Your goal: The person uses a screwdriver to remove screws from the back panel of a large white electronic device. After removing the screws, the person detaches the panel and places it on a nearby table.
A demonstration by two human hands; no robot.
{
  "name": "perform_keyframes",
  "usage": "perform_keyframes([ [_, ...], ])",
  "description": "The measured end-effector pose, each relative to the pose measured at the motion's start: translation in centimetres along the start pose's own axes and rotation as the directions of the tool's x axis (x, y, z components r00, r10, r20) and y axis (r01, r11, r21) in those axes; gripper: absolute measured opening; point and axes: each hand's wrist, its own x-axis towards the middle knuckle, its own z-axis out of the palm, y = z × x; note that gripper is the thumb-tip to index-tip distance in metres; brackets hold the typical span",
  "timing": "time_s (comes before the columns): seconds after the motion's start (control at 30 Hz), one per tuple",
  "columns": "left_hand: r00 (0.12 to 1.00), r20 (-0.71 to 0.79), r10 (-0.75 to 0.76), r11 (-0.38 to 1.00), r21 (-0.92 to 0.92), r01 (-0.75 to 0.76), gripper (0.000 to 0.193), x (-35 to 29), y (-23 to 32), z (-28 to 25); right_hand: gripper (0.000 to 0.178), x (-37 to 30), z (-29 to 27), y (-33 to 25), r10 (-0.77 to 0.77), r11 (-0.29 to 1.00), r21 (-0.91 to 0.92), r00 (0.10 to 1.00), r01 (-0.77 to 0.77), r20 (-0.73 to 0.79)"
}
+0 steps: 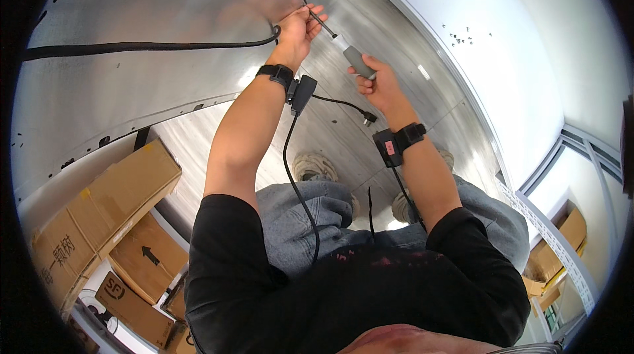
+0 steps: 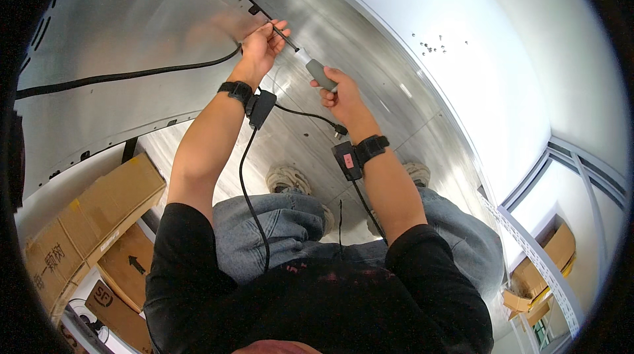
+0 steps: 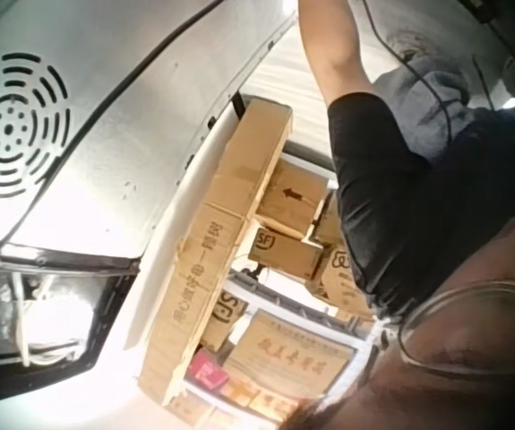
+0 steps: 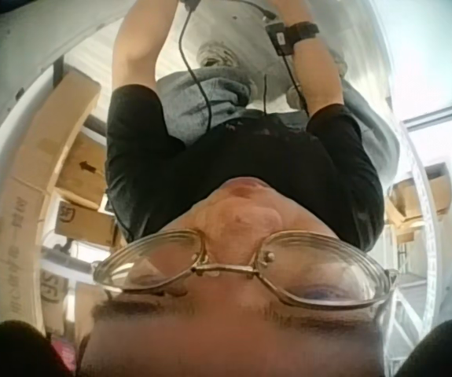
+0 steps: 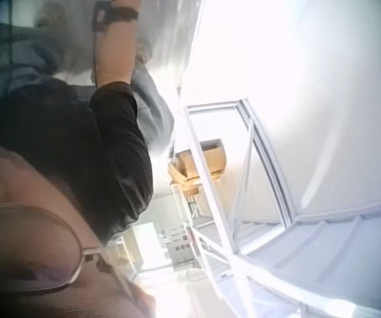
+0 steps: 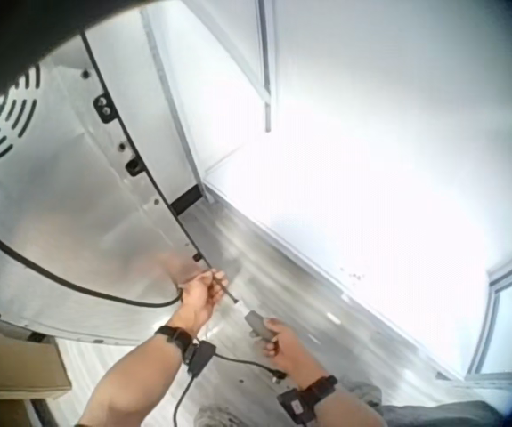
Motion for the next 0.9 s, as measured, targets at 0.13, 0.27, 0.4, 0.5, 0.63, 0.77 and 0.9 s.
perform_keyframes([
  [0.13,1.000,-0.004,-0.008,1.000,0.013,0.008,0.024,-0.1,0.1,0.0,0.026,0.3,-0.4,0.1,0.035,0.999,0.034,0.999,-0.036,0.027],
  [0.27,1.000,0.002,-0.001,1.000,0.011,0.001,0.024,-0.1,0.1,-0.2,0.028,0.4,-0.7,0.0,0.061,0.997,0.048,0.997,-0.063,0.049],
  [0.4,1.000,-0.006,0.000,1.000,0.014,0.000,0.024,-0.2,0.2,0.1,0.029,0.7,-0.8,0.0,0.063,0.995,0.075,0.994,-0.069,0.084],
  [0.5,1.000,-0.010,0.004,1.000,0.011,-0.004,0.022,-0.2,0.1,0.1,0.029,0.7,-0.9,0.0,0.061,0.996,0.062,0.994,-0.067,0.087],
  [0.63,0.999,-0.039,-0.009,0.999,0.045,0.011,0.019,-0.4,0.3,0.1,0.028,0.6,-0.1,0.1,0.013,0.998,-0.062,1.000,-0.014,-0.011],
  [0.77,0.997,-0.075,-0.006,0.995,0.103,0.014,0.015,-0.9,0.5,0.6,0.030,0.7,0.0,0.4,-0.097,0.978,-0.188,0.994,0.086,-0.048],
  [0.9,0.991,-0.134,-0.003,0.992,0.124,0.019,0.014,-0.6,0.4,0.7,0.036,1.5,-0.5,1.0,-0.203,0.927,-0.333,0.977,0.172,-0.061],
])
